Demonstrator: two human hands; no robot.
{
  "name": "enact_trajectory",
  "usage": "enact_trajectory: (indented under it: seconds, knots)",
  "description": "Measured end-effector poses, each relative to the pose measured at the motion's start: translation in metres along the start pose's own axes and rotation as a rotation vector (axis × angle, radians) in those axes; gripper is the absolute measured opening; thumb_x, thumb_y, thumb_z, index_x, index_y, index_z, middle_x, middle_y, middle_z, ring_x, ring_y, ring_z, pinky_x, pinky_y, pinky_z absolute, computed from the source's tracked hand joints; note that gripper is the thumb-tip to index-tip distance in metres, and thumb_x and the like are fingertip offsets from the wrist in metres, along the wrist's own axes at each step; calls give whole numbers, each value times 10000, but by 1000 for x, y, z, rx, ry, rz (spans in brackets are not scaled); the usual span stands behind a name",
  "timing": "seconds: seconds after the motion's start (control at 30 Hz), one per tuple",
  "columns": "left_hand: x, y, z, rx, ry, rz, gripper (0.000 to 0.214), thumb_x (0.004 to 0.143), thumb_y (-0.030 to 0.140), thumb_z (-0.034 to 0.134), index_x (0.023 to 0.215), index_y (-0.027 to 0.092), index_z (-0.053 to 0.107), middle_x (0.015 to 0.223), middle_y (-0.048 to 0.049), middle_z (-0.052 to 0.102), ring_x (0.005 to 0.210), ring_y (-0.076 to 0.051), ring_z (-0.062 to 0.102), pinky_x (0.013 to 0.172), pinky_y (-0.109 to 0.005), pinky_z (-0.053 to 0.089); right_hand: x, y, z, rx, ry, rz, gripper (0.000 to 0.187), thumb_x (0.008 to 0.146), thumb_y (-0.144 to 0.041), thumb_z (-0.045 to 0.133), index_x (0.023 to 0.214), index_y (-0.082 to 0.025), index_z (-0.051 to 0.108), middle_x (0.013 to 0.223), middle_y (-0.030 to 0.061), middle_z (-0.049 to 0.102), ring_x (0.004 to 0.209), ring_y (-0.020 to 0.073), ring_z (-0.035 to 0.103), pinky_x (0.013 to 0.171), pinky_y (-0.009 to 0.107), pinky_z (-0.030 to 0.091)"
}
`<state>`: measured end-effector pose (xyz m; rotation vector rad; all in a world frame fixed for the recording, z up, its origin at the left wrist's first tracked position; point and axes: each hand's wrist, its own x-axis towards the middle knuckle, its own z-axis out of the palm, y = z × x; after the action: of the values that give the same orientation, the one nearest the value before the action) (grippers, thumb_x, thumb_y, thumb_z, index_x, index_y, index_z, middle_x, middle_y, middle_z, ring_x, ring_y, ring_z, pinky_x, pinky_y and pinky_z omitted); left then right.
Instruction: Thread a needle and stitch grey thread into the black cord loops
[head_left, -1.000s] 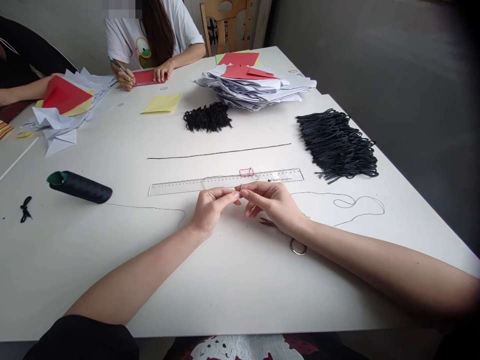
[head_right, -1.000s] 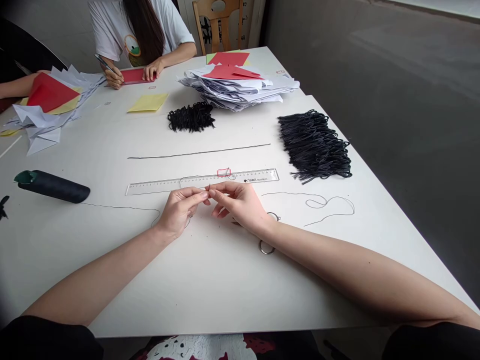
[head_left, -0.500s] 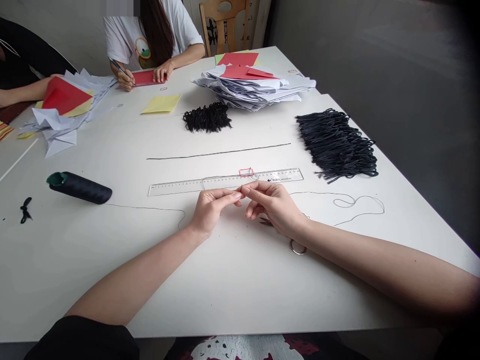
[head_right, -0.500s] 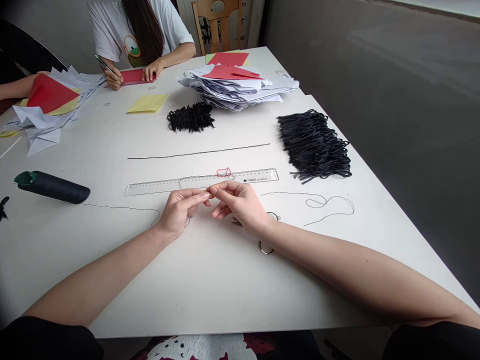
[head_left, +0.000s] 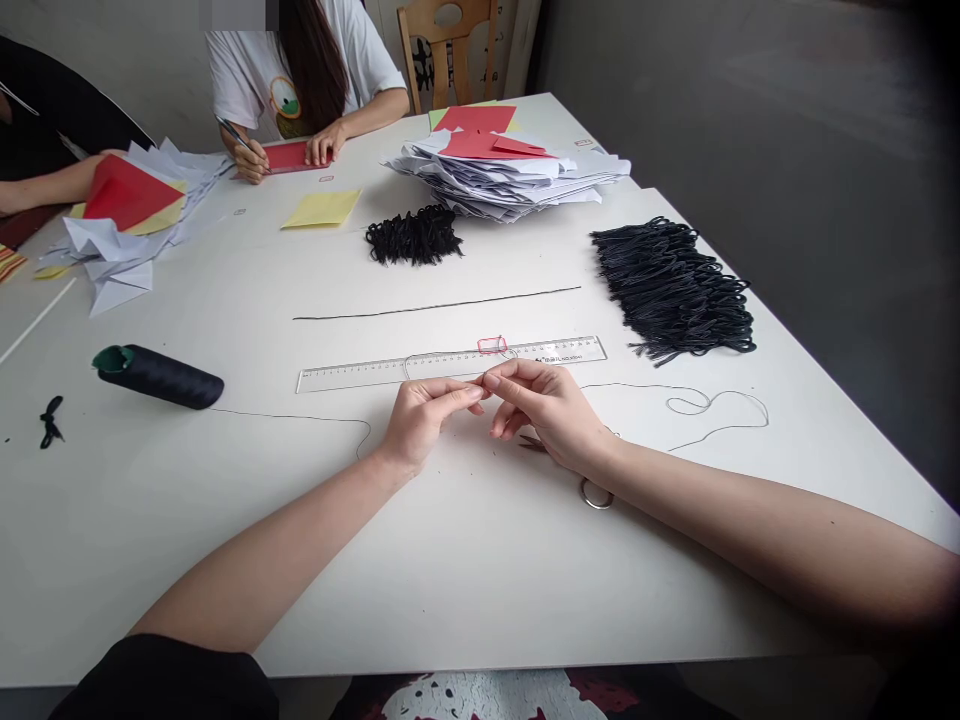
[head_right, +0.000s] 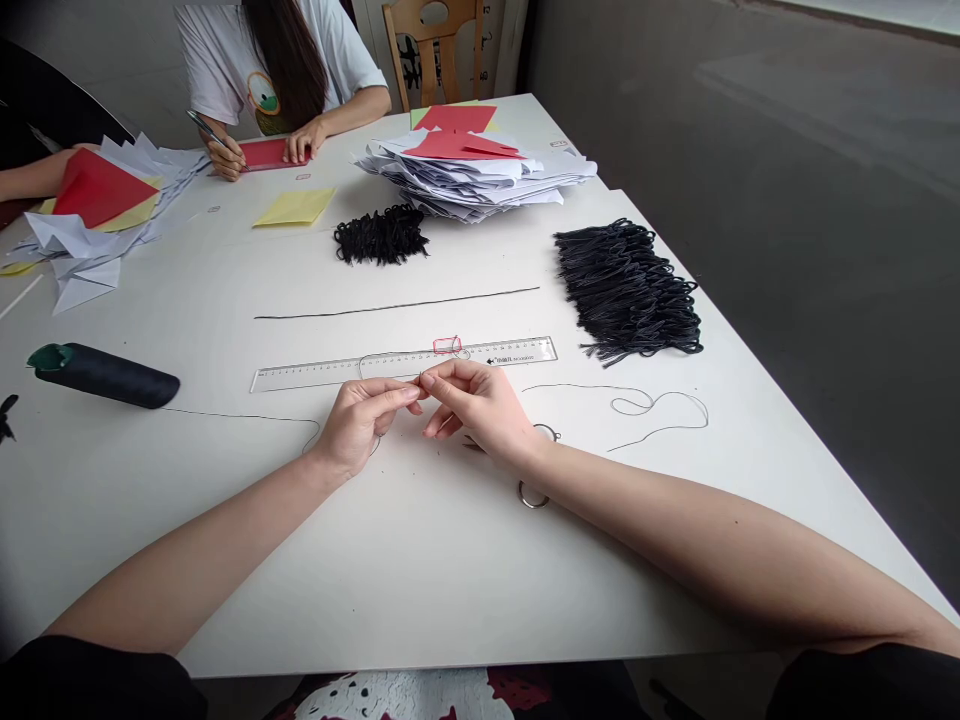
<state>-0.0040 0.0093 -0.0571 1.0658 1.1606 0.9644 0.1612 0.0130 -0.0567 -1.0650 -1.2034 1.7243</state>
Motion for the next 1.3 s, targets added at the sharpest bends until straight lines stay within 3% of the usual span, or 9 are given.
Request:
enact_trajectory:
  seconds: [0.23,0.5,0.67,0.83,1.0,1.17,1.23,1.3]
  knots:
    - [1,-1,-1,11,-9,45,150,709,302,680,615,194,723,594,-6,628,592,-114,517,608,-265,386,0,3,0,31,-21,31,336,765,-446,722,955,-171,701,804,27,652,573,80,608,527,196,492]
    - [-1,0,0,29,-55,66,176,739,290,662,605,181,698,559,6,605,472,-74,388,512,-262,306,0,2,0,82,17,75,333,723,-460,752,877,-168,708,700,5,616,517,46,524,439,165,362]
    - [-1,0,0,28,-64,48,211,741,313,672,596,159,666,561,7,578,416,-44,262,444,-263,203,-1,2,2,24,28,68,355,757,-494,708,837,-154,644,572,-29,528,454,37,404,393,165,251]
    - [1,2,-3,-61,-86,-47,217,768,385,662,741,171,680,527,35,475,400,-40,227,408,-244,117,5,-11,-3,207,66,-74,356,767,-449,713,819,-162,508,820,12,631,571,61,564,424,156,358]
    - [0,10,-6,-119,-148,-111,247,735,403,697,718,165,630,533,46,432,395,-31,175,397,-236,77,13,-41,-19,234,218,-181,288,833,-328,667,753,-178,435,642,-48,503,612,69,599,559,176,499]
    - [1,25,-15,-34,-264,-74,270,743,427,690,716,164,636,561,16,515,404,-40,206,405,-241,137,10,-69,-29,146,307,-337,282,868,-294,639,742,-193,409,645,-63,418,599,41,539,751,239,550]
    - [1,32,-22,90,-293,-17,266,765,425,676,728,163,655,612,-16,585,432,-59,309,427,-238,231,6,-76,-27,144,304,-373,291,865,-296,647,740,-194,404,637,-66,397,576,35,504,774,253,549]
    - [0,39,-29,294,-320,45,261,799,424,648,758,169,687,720,-60,661,562,-114,501,547,-255,387,0,-80,-22,135,281,-388,296,859,-312,657,745,-197,409,621,-70,381,536,32,465,730,246,547]
